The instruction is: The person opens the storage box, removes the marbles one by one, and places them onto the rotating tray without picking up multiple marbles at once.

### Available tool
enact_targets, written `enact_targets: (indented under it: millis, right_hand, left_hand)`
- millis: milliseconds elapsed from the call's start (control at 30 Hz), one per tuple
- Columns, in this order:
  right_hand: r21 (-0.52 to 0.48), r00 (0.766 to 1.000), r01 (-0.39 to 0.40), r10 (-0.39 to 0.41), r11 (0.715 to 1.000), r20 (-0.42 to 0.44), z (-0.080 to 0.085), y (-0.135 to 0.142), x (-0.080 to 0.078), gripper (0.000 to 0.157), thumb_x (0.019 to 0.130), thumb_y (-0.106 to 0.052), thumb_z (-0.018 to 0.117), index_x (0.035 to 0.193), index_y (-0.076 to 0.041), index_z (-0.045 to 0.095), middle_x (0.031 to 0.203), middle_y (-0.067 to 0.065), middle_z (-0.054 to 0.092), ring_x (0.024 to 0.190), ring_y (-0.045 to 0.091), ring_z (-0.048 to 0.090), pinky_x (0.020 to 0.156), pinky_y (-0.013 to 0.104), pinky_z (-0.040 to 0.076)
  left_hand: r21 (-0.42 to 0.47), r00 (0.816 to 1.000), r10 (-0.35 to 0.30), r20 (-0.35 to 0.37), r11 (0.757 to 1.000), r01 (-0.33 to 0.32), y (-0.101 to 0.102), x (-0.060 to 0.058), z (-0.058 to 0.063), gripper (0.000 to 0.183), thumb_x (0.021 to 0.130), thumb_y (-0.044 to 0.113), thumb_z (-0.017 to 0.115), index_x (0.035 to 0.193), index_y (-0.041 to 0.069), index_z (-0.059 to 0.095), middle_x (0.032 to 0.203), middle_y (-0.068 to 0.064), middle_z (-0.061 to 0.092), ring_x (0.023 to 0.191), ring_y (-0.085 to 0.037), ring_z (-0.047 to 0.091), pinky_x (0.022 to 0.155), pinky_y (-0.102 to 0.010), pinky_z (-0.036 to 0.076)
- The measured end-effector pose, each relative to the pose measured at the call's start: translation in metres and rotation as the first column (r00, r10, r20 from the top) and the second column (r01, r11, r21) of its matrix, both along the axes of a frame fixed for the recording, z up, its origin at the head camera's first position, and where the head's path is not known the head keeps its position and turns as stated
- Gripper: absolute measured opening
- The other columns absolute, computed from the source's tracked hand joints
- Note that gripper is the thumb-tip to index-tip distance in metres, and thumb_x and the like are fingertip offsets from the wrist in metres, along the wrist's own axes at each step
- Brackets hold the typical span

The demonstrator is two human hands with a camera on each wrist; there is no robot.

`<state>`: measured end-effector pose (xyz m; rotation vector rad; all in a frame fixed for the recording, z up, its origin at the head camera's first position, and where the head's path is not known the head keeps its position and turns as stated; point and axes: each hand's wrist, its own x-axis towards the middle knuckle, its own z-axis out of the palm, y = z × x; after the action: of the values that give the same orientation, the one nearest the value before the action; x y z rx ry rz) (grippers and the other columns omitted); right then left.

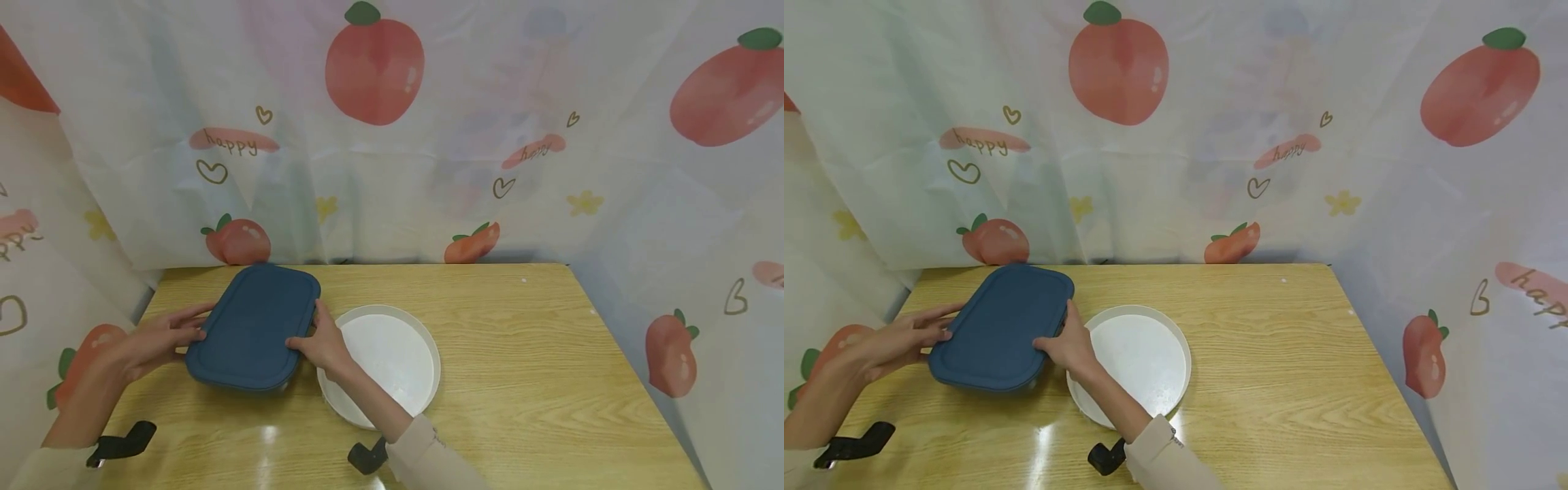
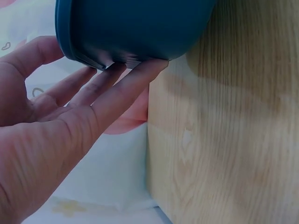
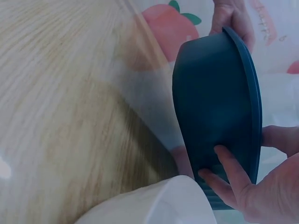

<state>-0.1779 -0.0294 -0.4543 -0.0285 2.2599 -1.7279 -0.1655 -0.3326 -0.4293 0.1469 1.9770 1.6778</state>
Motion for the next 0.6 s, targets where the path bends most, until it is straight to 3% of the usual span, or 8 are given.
enact_targets:
  millis: [300, 600]
  right_hand:
    - [-0.012, 0.999, -0.035, 0.035, 0.999, 0.02, -0.001, 0.001, 0.015, 0.091, 0.082, -0.01, 0.081, 0.157, -0.009, 0.03, 0.146, 0.02, 0.048, 0.136, 0.037, 0.042, 0.107, 0.046, 0.039]
    - [-0.064, 0.997, -0.073, 0.075, 0.995, 0.034, -0.005, 0.001, 0.026, 0.091, 0.082, -0.008, 0.081, 0.157, -0.008, 0.029, 0.146, 0.019, 0.049, 0.136, 0.035, 0.043, 0.109, 0.044, 0.036]
  left_hand:
    - [0.053, 0.999, -0.008, 0.032, 0.999, 0.006, -0.011, 0.026, -0.006, 0.069, 0.107, 0.013, 0.048, 0.162, 0.019, 0.007, 0.159, -0.033, -0.009, 0.114, 0.005, 0.054, 0.096, -0.056, 0.047]
    - [0.042, 0.997, 0.012, 0.075, 0.999, -0.016, -0.017, 0.045, -0.008, 0.067, 0.107, 0.015, 0.048, 0.162, 0.024, 0.01, 0.161, -0.01, 0.016, 0.117, 0.003, 0.054, 0.097, -0.055, 0.046]
